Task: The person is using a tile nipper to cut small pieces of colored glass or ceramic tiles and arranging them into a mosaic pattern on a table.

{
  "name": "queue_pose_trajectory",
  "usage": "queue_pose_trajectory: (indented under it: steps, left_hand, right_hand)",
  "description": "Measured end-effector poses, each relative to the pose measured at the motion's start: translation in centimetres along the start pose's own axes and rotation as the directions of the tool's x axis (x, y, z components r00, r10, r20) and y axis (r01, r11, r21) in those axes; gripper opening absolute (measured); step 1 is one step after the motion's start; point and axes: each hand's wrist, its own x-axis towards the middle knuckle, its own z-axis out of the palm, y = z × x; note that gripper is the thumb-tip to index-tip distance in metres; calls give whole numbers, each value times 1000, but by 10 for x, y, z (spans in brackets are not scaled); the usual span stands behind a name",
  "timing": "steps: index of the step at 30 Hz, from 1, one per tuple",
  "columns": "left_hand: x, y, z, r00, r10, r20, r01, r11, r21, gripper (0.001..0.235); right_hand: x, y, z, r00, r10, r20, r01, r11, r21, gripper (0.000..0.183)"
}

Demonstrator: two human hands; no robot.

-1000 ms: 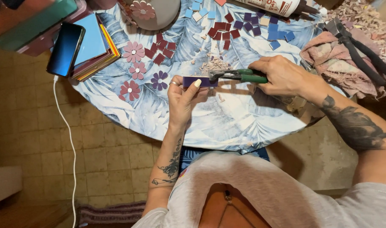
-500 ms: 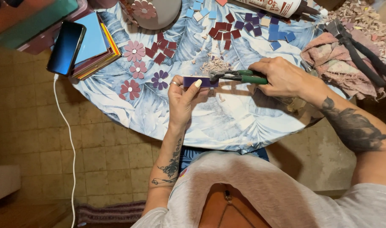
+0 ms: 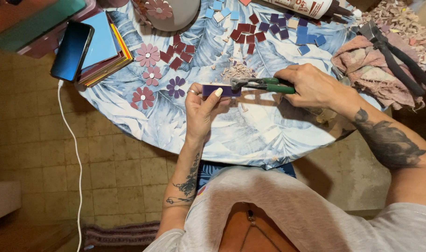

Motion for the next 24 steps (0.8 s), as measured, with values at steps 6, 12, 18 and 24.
queue_pose_trajectory:
  steps: [6, 12, 18, 24]
  left_hand:
    - [29, 66, 7, 963, 257, 76, -267, 936, 227, 29]
    - [114, 99, -20, 760, 601, 247, -629, 584, 514, 55]
    - [143, 107, -1, 696, 602, 391, -665, 336, 667, 39]
    - [156, 91, 16, 687, 530, 497, -630, 94, 771, 25]
  right_hand:
    - [-6, 19, 3, 982, -68, -176, 76, 996, 40, 44]
    - [-16, 13, 5, 918, -48, -393, 113, 983, 143, 44]
    - [-9, 13, 16, 888, 12, -460, 127, 954, 270, 40]
    - [-2, 29, 24, 885, 50, -463, 127, 930, 344, 38]
